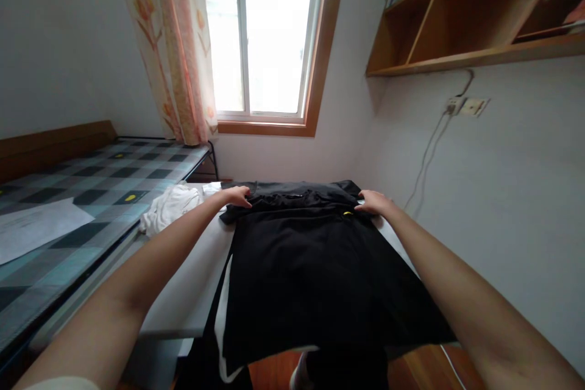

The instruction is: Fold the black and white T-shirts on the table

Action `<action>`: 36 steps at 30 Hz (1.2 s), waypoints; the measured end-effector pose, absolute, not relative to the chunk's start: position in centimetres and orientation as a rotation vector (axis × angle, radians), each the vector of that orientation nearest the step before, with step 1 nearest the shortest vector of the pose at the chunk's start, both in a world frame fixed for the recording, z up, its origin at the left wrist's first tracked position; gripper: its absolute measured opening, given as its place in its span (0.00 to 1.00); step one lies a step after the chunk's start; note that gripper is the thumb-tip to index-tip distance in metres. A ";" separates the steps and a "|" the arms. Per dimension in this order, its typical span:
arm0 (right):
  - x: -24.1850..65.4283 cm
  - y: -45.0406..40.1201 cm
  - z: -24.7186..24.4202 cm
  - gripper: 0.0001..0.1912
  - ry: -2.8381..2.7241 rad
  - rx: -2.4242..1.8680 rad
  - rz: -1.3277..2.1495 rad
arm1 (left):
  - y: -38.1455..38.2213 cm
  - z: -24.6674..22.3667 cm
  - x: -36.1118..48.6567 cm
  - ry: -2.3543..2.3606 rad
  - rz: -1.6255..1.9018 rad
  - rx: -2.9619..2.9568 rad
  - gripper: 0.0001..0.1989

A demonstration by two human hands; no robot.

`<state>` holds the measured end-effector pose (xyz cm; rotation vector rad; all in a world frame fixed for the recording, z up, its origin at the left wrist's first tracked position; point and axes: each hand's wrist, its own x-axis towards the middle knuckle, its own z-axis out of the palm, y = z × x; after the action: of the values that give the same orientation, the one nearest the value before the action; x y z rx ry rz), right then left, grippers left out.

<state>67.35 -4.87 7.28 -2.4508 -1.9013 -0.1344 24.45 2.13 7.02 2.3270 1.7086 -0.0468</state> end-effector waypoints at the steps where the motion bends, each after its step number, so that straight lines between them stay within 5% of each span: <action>1: 67.3 -4.5 6.4 0.21 -1.904 -2.477 -0.117 | 2.6 6.4 24.6 1.702 -0.026 2.324 0.25; 14: 63.8 3.0 3.0 0.16 -2.206 -2.079 -0.292 | 9.7 2.7 27.9 1.507 0.062 2.183 0.16; 20: 63.5 5.5 1.3 0.22 -2.304 -2.164 -0.013 | 11.1 2.4 27.6 1.416 0.017 2.128 0.16; 23: 63.7 5.8 1.0 0.16 -2.292 -2.220 0.088 | 11.7 3.0 27.3 1.435 0.117 2.165 0.11; 29: 63.7 6.3 3.0 0.12 -1.847 -2.211 -0.399 | 14.1 4.8 26.6 1.650 0.399 2.214 0.09; 36: 63.0 9.4 5.8 0.19 -1.309 -2.188 -0.183 | 16.9 6.8 27.6 1.945 0.705 2.139 0.15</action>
<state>63.00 9.40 5.76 -2.1877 -1.3094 -0.1831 27.60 16.86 6.83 2.1392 1.9449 0.7047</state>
